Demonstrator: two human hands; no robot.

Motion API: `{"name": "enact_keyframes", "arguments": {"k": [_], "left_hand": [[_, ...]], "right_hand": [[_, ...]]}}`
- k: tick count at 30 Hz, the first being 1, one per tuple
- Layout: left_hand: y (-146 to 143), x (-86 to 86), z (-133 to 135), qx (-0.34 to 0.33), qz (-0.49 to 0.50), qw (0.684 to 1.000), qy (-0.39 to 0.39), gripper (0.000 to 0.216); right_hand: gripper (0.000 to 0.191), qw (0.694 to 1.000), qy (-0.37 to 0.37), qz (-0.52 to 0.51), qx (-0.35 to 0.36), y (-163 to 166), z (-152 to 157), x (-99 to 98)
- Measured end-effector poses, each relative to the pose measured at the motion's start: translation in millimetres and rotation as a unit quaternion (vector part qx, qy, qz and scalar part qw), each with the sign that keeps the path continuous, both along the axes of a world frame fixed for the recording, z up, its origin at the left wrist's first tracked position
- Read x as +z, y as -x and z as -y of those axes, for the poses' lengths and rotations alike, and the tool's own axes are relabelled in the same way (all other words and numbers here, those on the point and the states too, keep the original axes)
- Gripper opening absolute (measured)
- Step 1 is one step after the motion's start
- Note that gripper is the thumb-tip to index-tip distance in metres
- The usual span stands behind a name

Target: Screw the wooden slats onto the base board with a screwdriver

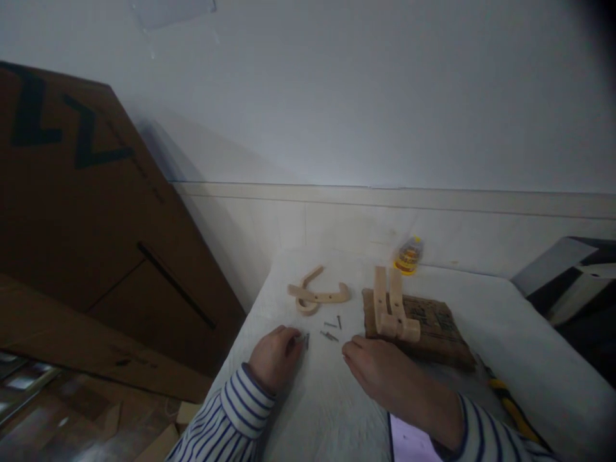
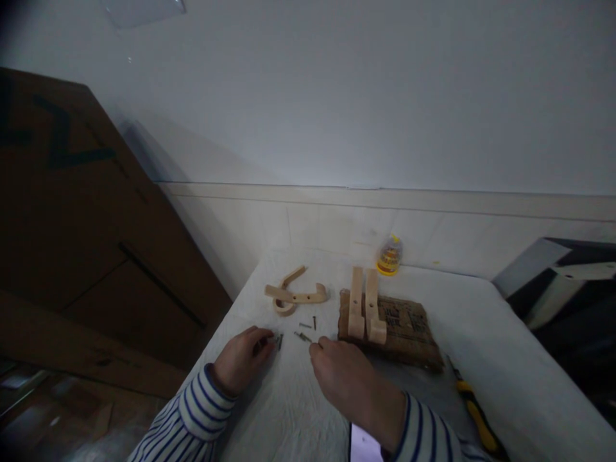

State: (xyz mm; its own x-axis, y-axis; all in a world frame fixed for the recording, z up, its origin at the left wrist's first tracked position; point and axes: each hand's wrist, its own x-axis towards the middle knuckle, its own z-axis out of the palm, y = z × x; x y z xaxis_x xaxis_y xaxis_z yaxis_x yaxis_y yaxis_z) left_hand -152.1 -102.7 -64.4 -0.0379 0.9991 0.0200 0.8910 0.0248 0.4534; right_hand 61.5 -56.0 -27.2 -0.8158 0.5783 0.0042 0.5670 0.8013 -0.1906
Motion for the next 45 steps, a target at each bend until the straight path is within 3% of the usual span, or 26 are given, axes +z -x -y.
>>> {"name": "enact_keyframes", "arguments": {"k": [8,26,36,41,45], "left_hand": [[-8.6,0.1,-4.3,0.0,0.035,0.999,-0.016,0.023],[-7.0,-11.2,-4.6,0.031,0.108,0.991,-0.073,0.024],[-6.3,-9.1,-5.2,0.041,0.123,0.986,-0.103,0.024],[-6.1,-3.3,-4.1,0.022,0.125,0.986,-0.106,0.024],[-8.4,9.4,-1.3,-0.015,0.12,0.987,-0.105,0.024]], "right_hand": [[0.021,0.999,-0.02,0.029,-0.018,23.3,-17.2,-16.8],[0.021,0.999,0.009,0.019,-0.032,34.1,-24.4,-22.9],[0.028,0.99,0.06,-0.124,-0.035,19.5,-11.4,11.7],[0.021,0.954,0.131,-0.263,-0.057,1.1,-3.3,30.7],[0.018,0.931,0.177,-0.302,-0.101,-19.4,-6.9,37.6]]}}
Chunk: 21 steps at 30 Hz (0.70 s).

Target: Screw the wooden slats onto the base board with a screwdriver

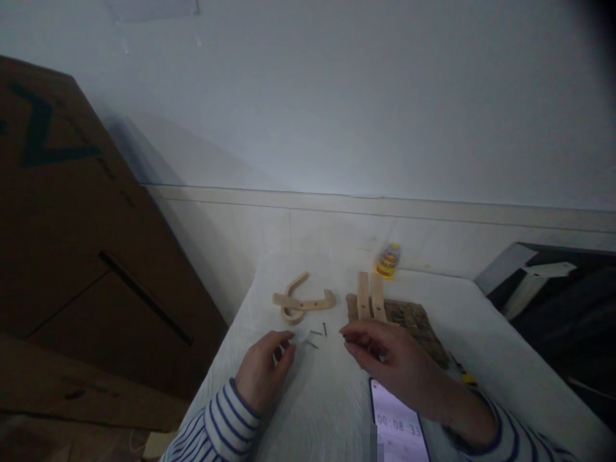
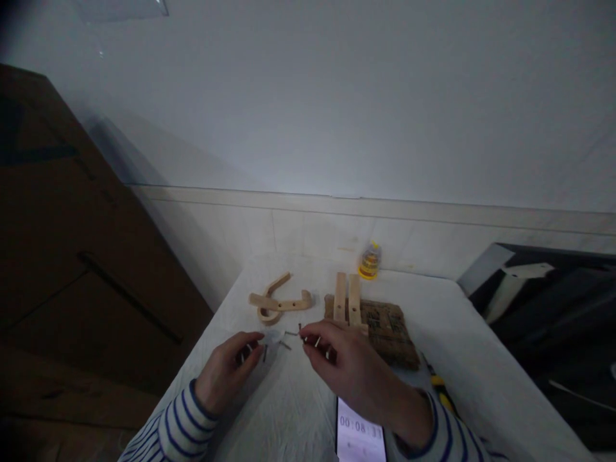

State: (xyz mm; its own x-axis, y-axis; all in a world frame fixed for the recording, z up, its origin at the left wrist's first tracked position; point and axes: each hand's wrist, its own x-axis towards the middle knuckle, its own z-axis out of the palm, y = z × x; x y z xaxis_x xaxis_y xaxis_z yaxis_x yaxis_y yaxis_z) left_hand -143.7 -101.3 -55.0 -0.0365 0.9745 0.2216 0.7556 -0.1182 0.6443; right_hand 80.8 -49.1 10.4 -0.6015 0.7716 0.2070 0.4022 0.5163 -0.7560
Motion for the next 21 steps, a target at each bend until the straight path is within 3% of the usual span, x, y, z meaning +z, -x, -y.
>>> {"name": "enact_keyframes", "arguments": {"k": [5,11,21], "left_hand": [[-6.1,21.7,-6.6,-0.037,-0.017,0.999,0.003,0.023],[-22.7,41.6,-37.6,-0.08,-0.031,0.996,-0.015,0.021],[-73.7,51.2,-111.4,-0.144,-0.024,0.989,-0.038,0.019]], "right_hand": [[0.017,0.994,0.022,-0.052,-0.093,-34.0,-21.2,7.5],[0.017,0.984,0.007,-0.086,-0.157,-64.8,-46.3,17.7],[0.016,0.984,0.022,-0.072,-0.163,-81.0,-75.2,-0.5]]}}
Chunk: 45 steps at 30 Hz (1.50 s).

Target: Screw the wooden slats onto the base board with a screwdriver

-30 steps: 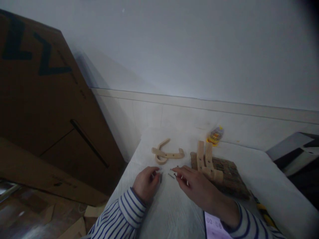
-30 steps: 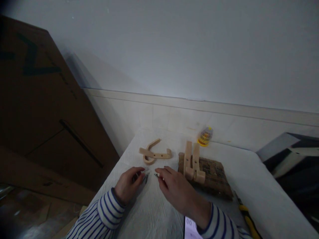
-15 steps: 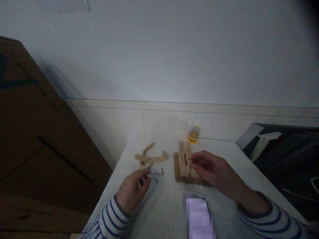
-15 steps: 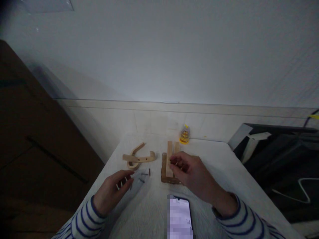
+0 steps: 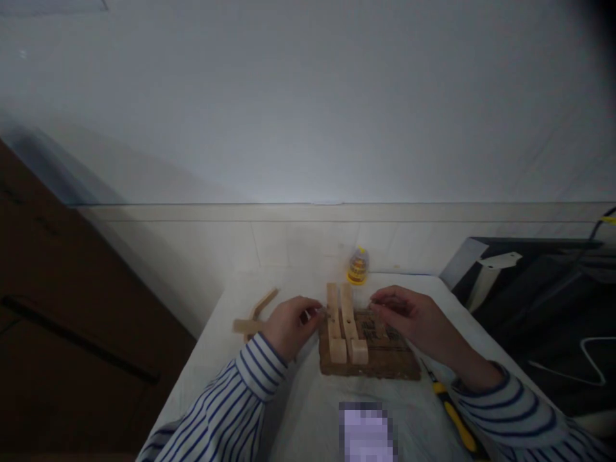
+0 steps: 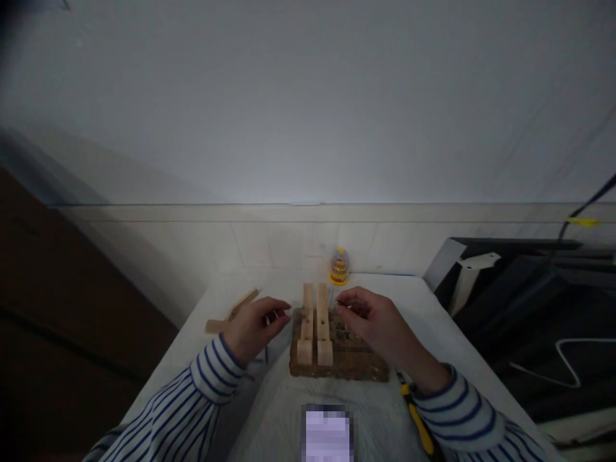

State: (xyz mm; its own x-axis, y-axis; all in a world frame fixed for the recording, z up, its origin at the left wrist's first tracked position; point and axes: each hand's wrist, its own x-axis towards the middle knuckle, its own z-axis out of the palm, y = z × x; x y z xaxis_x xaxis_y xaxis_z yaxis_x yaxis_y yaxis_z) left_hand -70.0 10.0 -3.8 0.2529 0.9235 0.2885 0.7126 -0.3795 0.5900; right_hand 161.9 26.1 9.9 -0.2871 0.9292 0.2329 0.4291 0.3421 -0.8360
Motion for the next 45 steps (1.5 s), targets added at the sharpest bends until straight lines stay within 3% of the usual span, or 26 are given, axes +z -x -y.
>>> {"name": "enact_keyframes", "arguments": {"k": [10,15,25,45], "left_hand": [[-37.3,-2.7,-59.2,-0.014,-0.036,0.996,-0.079,0.024],[-43.7,-8.4,-76.1,-0.023,-0.048,0.997,-0.062,0.029],[-50.3,-16.0,-79.5,-0.067,-0.085,0.994,-0.027,0.027],[-50.1,-20.9,-83.6,-0.081,-0.08,0.994,-0.006,0.023]], "right_hand": [[0.015,0.999,0.019,0.036,0.034,5.3,-17.8,-19.5],[0.016,0.996,0.023,0.068,0.054,8.0,-20.8,-25.5],[0.018,0.984,0.054,0.144,0.093,8.1,-21.2,-27.3],[0.017,0.97,-0.01,0.206,0.133,8.7,-21.5,-39.9]]}}
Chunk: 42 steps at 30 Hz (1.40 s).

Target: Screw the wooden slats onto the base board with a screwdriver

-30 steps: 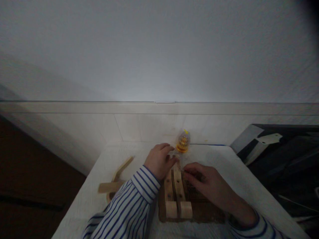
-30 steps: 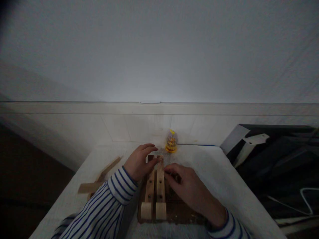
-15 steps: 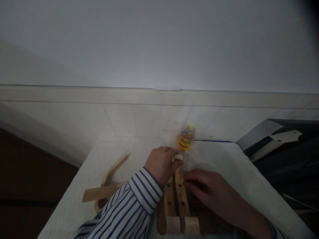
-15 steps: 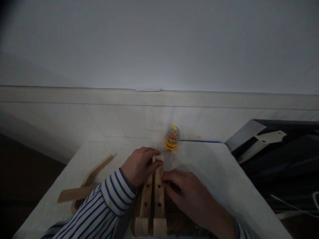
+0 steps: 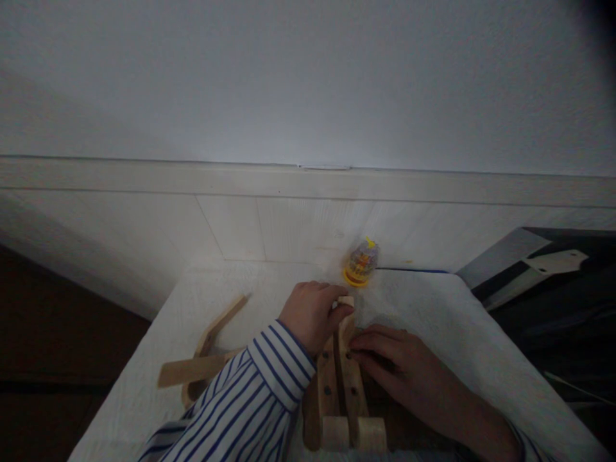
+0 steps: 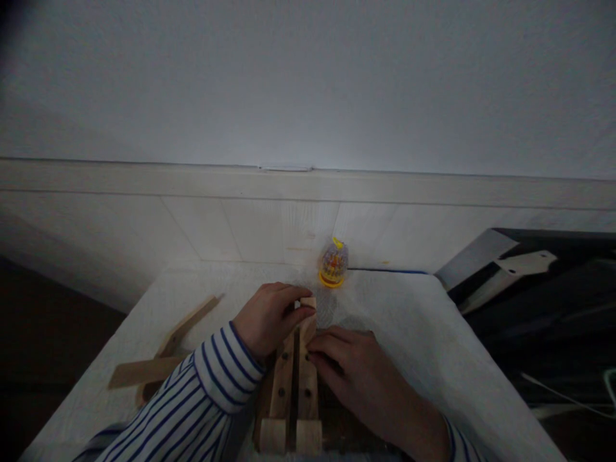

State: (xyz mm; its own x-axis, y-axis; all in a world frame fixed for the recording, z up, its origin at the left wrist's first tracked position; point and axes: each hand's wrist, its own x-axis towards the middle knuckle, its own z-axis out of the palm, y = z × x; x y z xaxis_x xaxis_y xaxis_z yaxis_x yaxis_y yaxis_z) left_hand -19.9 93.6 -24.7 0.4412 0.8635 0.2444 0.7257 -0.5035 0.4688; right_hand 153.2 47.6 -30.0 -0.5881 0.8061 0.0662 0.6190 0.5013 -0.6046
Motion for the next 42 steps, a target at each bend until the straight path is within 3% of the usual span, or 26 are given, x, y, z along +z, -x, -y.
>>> {"name": "enact_keyframes", "arguments": {"k": [17,42], "left_hand": [[-1.1,-0.7,-0.1,0.002,0.006,1.0,-0.004,0.022],[-3.4,1.4,-0.2,0.003,0.014,1.0,0.021,0.022]], "right_hand": [[0.016,0.999,-0.022,0.043,0.009,3.9,2.1,3.8],[0.021,1.0,-0.01,-0.001,0.026,5.8,3.1,2.9]]}}
